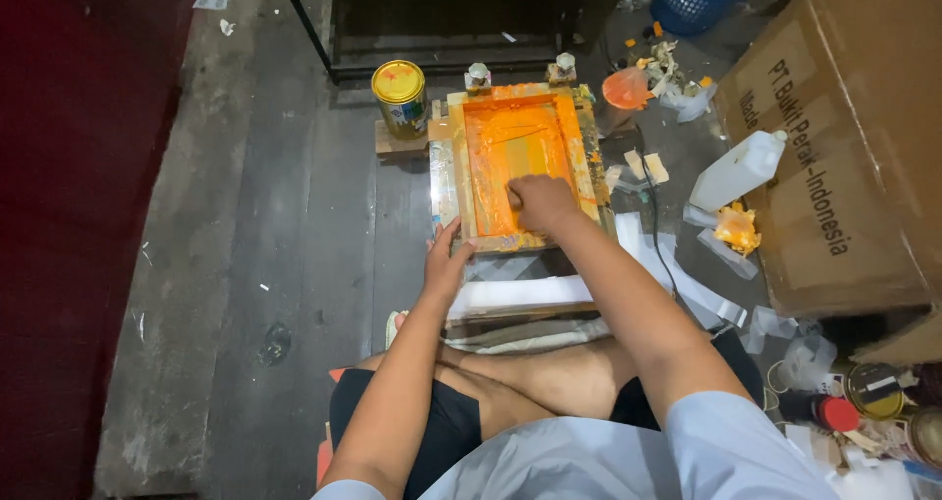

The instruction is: The person sits cross-legged on the floor and uses a squeegee to spread orange ink across a screen printing frame. They repeatedly pull white strips of material through the inked screen, applying the orange color to the strips.

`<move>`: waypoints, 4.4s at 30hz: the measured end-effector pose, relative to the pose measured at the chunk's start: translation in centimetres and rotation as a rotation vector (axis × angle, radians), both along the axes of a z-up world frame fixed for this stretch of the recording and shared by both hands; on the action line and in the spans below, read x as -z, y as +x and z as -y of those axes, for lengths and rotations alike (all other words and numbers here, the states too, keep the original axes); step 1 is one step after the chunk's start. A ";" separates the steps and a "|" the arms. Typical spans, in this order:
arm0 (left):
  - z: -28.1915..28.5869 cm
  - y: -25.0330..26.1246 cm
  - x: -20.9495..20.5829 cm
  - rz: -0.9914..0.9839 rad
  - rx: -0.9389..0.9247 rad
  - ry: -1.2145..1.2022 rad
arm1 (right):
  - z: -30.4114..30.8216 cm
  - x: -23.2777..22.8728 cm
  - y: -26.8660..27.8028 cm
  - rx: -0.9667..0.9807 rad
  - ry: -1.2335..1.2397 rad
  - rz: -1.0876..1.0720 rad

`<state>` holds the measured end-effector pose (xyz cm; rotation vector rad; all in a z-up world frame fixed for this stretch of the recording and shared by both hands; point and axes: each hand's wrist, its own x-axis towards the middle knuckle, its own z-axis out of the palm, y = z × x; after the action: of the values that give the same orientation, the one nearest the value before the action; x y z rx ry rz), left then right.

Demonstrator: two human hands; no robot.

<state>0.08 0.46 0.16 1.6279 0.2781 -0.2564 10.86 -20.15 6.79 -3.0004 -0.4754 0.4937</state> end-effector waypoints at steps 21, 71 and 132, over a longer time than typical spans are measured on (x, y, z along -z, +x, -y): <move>-0.2 -0.9 -2.5 -0.040 0.047 -0.032 | -0.1 -0.8 -5.6 -0.016 0.000 -0.131; 0.0 0.3 -2.4 -0.073 0.044 0.079 | -2.0 4.9 7.3 0.145 0.030 0.257; -0.1 -0.1 3.6 0.176 -0.010 0.339 | 10.8 6.1 -7.0 -0.086 0.351 0.577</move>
<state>0.00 0.59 -3.44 1.9706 0.2022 -0.0574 3.90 -30.95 0.74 -2.7389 -0.6419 -0.4317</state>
